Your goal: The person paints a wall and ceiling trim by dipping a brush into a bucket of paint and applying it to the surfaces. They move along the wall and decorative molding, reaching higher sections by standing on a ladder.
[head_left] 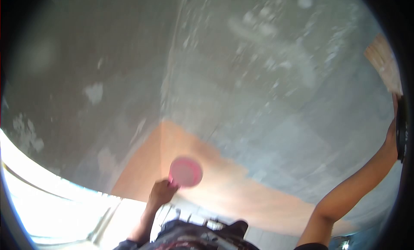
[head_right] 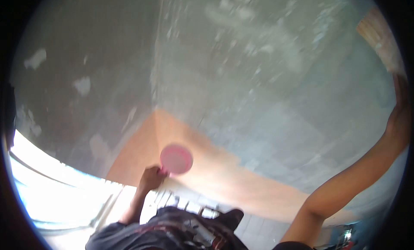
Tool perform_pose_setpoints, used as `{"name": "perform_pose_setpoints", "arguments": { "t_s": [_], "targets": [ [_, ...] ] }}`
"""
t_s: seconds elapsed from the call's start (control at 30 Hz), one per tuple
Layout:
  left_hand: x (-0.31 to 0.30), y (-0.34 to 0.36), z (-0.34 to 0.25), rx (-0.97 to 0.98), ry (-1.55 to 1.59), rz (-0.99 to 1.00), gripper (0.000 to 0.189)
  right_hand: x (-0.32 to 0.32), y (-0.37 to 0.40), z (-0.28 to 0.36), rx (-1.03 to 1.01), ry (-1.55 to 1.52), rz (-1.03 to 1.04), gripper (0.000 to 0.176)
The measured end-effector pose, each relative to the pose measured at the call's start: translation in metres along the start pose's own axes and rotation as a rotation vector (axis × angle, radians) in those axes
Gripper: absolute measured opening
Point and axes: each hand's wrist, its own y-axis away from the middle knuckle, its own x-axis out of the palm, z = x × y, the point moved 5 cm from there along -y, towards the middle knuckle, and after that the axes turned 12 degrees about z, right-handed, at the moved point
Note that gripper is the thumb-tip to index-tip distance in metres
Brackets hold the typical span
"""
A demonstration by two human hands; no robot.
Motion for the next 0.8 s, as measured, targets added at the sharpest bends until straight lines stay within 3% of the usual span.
{"name": "perform_pose_setpoints", "arguments": {
  "t_s": [0.1,0.17,0.2,0.23,0.27,0.37,0.43,0.63,0.8],
  "targets": [
    [-0.009,0.006,-0.010,0.037,-0.023,-0.060,0.042,0.022,0.100,-0.067,0.128,-0.005,0.153,0.031],
    [-0.010,0.008,-0.012,0.051,-0.002,-0.078,0.039,0.122,0.201,-0.041,0.326,0.091,0.231,0.024],
    [-0.006,0.013,-0.008,0.069,0.006,-0.097,0.039,0.152,0.238,-0.036,0.155,0.111,0.464,0.021],
    [-0.005,0.013,-0.008,0.101,0.012,-0.121,0.038,0.161,0.248,-0.039,0.417,-0.262,0.403,0.019],
    [-0.004,0.010,-0.007,0.088,0.012,-0.116,0.038,0.188,0.280,-0.042,0.473,-0.272,0.628,0.019],
    [-0.005,0.011,-0.009,0.106,-0.005,-0.126,0.036,0.254,0.349,-0.045,0.619,-0.357,0.848,0.013],
    [-0.006,0.015,-0.012,0.085,0.036,-0.139,0.030,0.282,0.379,-0.051,0.538,-0.295,0.946,0.012],
    [0.000,0.023,-0.010,0.076,0.022,-0.163,0.030,0.321,0.430,-0.074,0.436,-0.198,0.992,0.008],
    [0.004,0.026,-0.009,0.097,0.024,-0.187,0.029,0.331,0.450,-0.074,0.523,-0.137,1.100,0.008]
  ]
}}
